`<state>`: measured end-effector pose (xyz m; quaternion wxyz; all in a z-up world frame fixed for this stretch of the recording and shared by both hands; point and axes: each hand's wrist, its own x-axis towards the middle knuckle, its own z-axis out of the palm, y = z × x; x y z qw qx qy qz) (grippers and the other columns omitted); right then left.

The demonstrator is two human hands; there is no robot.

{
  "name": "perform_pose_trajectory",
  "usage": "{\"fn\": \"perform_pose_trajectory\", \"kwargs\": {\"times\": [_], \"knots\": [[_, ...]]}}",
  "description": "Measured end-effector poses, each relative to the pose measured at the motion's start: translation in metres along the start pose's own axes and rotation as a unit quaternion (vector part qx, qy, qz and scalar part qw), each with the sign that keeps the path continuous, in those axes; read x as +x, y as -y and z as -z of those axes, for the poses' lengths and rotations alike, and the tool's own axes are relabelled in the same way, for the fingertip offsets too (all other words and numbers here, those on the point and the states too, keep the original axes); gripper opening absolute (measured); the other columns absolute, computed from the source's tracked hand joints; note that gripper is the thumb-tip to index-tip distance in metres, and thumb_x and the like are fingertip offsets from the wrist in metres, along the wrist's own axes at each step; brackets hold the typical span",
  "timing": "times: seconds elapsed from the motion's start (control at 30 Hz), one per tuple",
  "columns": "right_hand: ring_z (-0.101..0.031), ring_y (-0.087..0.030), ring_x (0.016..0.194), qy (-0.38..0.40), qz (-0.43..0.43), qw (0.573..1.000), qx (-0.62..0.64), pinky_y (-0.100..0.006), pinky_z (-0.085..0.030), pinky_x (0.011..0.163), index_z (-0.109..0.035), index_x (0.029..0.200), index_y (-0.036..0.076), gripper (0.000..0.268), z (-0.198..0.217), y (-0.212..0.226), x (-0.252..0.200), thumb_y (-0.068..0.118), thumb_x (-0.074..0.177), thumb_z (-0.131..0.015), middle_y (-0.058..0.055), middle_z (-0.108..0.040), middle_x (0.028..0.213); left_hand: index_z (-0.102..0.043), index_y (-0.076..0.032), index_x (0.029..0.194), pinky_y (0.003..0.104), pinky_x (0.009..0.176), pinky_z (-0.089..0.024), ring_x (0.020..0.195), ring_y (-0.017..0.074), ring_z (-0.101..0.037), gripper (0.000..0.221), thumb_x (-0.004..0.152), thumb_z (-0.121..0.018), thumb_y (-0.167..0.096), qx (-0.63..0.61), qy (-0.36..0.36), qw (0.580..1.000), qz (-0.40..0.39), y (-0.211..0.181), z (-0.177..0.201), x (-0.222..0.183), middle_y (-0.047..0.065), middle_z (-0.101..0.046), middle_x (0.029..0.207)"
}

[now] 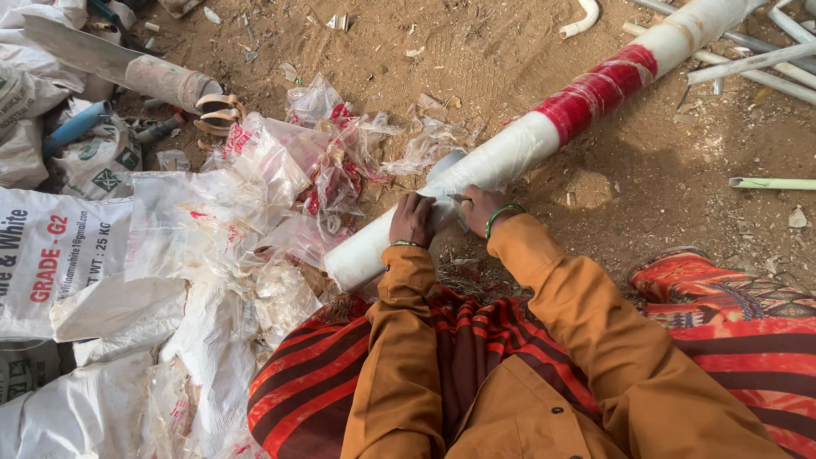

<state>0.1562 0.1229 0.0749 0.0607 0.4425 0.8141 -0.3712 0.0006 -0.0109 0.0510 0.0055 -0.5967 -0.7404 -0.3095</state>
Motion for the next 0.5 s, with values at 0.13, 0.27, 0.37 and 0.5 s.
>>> {"fn": "perform_pose_trajectory", "kwargs": {"times": [0.13,0.27,0.37,0.5], "knots": [[-0.059,-0.047,0.118,0.066,-0.025,0.984,-0.162,-0.057,-0.052,0.091,-0.054,0.131,0.015,0.042,0.01,0.046,0.011,0.011,0.09,-0.06,-0.023,-0.057,0.131,-0.066,-0.005,0.104,0.044,0.091,-0.048,0.104,0.0368,-0.055,0.021,0.083,-0.067,-0.006,0.032,-0.001,0.999,-0.011,0.013,-0.008,0.002,0.015,-0.057,0.103],[-0.067,-0.045,0.11,0.003,0.027,0.986,-0.162,-0.054,-0.055,0.091,-0.052,0.134,0.007,0.033,-0.015,0.034,-0.002,0.013,0.102,-0.047,-0.025,-0.068,0.119,-0.066,-0.004,0.101,0.044,0.089,-0.048,0.1,0.039,-0.054,0.028,0.073,-0.067,-0.006,0.033,0.016,0.999,-0.011,0.018,-0.012,0.003,0.017,-0.056,0.099],[-0.071,-0.045,0.103,0.011,-0.005,0.99,-0.14,-0.056,-0.057,0.087,-0.054,0.129,0.007,0.029,-0.041,-0.004,-0.036,0.014,0.102,-0.047,-0.024,-0.07,0.116,-0.064,-0.005,0.101,0.043,0.09,-0.048,0.102,0.0368,-0.055,0.016,0.085,-0.069,-0.008,0.009,-0.012,1.0,0.013,0.016,-0.013,0.004,0.015,-0.056,0.1],[-0.07,-0.044,0.1,0.016,-0.038,0.986,-0.163,-0.058,-0.056,0.082,-0.055,0.125,0.01,0.028,-0.049,-0.025,-0.06,0.018,0.1,-0.046,-0.026,-0.069,0.11,-0.065,-0.004,0.099,0.044,0.092,-0.049,0.104,0.0358,-0.056,0.013,0.087,-0.068,-0.007,0.008,-0.021,1.0,0.014,0.019,-0.013,0.015,0.015,-0.057,0.101]]}}
